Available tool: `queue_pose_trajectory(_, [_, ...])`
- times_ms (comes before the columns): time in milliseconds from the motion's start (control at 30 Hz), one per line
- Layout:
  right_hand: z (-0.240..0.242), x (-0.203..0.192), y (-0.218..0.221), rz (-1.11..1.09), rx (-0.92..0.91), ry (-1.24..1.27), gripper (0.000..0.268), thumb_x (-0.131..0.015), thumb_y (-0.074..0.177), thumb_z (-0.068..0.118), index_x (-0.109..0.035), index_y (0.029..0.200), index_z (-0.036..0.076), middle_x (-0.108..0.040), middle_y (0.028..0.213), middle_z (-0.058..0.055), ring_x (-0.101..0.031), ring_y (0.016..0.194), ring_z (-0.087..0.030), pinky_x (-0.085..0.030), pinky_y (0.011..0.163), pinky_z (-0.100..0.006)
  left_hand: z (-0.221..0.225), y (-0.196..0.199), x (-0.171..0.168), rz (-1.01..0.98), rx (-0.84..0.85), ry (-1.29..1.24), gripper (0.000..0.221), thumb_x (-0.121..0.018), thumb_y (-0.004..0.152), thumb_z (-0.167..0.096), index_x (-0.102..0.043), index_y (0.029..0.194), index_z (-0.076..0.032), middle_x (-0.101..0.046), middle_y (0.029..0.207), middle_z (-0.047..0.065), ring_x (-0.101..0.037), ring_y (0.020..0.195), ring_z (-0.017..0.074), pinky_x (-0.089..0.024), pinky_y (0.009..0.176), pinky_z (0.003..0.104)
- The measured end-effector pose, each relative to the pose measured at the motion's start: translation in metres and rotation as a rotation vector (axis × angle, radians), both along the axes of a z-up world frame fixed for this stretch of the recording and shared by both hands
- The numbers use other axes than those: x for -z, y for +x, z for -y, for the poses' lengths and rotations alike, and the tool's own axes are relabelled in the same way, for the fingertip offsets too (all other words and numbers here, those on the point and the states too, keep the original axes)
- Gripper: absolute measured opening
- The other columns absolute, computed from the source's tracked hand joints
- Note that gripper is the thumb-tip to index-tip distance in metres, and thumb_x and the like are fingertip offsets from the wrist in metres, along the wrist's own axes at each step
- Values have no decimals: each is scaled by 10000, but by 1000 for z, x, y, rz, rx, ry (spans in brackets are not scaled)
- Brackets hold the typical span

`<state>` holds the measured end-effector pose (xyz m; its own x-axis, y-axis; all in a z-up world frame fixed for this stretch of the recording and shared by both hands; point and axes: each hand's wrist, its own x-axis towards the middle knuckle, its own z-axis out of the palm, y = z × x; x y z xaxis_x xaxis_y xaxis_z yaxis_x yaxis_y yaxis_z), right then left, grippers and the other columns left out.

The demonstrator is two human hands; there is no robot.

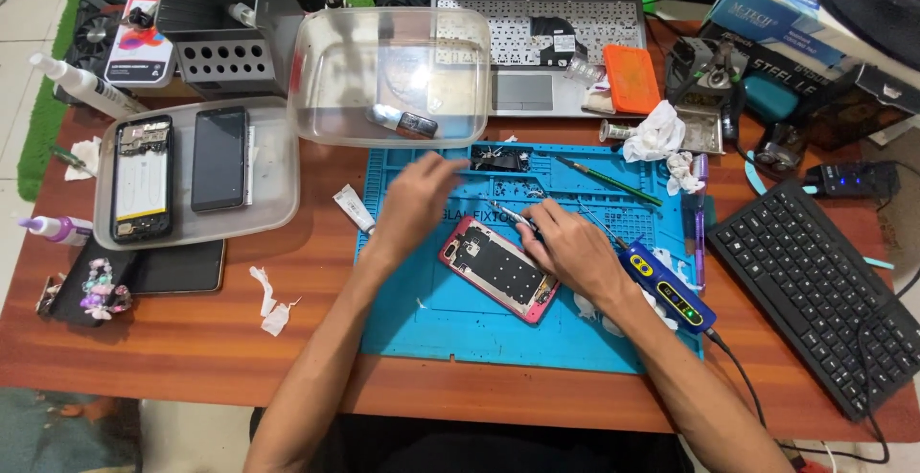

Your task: A person is disassembling a mobile phone, carefully removing internal components like the battery and boards and placing them into a plastic bin.

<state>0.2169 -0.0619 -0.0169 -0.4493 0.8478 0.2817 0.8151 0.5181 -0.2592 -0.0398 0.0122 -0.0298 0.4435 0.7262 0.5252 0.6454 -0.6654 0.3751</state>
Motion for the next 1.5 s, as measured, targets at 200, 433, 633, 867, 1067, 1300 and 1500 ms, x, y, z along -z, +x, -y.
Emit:
queue_pose_trajectory(200, [-2, 11, -2, -22, -1, -20, 195, -558, 1012, 306, -585, 1151, 172, -605, 822, -51, -727, 754, -300, -583, 695, -409, -25, -50, 10, -305, -265, 162, 98, -654, 998, -162, -706, 1071, -202, -649, 916, 32, -692, 794, 245, -573, 710, 362])
queue_pose_trajectory(433, [0, 2, -4, -38, 24, -108, 238, -591, 978, 301, -572, 1160, 149, -683, 853, -105, -739, 787, -330, -580, 710, -434, -17, -83, -31, -94, -369, -61, 163, -678, 1058, -232, -691, 955, -106, -644, 798, 75, -692, 723, 265, -560, 654, 360])
queue_pose_trajectory(633, [0, 6, -2, -10, 23, -144, 260, -620, 950, 317, -557, 1157, 174, -722, 882, -91, -752, 819, -297, -576, 726, -411, -10, -52, -15, -137, -273, -118, 375, -629, 1061, -348, -674, 764, -123, -623, 689, 64, -663, 643, 257, -536, 626, 362])
queue_pose_trajectory(867, [2, 8, 4, -27, 141, -116, 205, -587, 989, 356, -578, 1130, 207, -741, 817, -104, -750, 744, -313, -593, 675, -416, 2, -21, -4, -156, 187, -128, 167, -626, 920, -160, -731, 874, -39, -656, 866, 147, -666, 873, 317, -522, 808, 400])
queue_pose_trajectory(1067, [-6, -13, 19, -119, 284, -26, 162, -609, 1018, 321, -605, 1090, 176, -685, 681, -104, -720, 657, -302, -577, 601, -388, 10, 1, -2, -175, 275, -185, 263, -550, 936, -94, -692, 1124, 22, -656, 1090, 214, -636, 1096, 339, -494, 981, 392])
queue_pose_trajectory(1300, [-5, -14, 21, -90, 311, 31, 156, -647, 991, 326, -622, 1060, 188, -629, 569, -54, -692, 592, -265, -562, 550, -358, 15, 6, -30, 48, 320, -481, 410, -500, 950, 24, -615, 1342, 53, -632, 1279, 301, -593, 1268, 425, -461, 1119, 485])
queue_pose_trajectory(1500, [-4, -12, 15, -123, 253, -50, 146, -621, 985, 300, -645, 1072, 186, -623, 547, -60, -689, 567, -251, -564, 535, -346, 3, -11, -21, 237, 104, -207, 264, -619, 968, -16, -731, 1196, -89, -732, 995, 75, -730, 916, 235, -599, 819, 346])
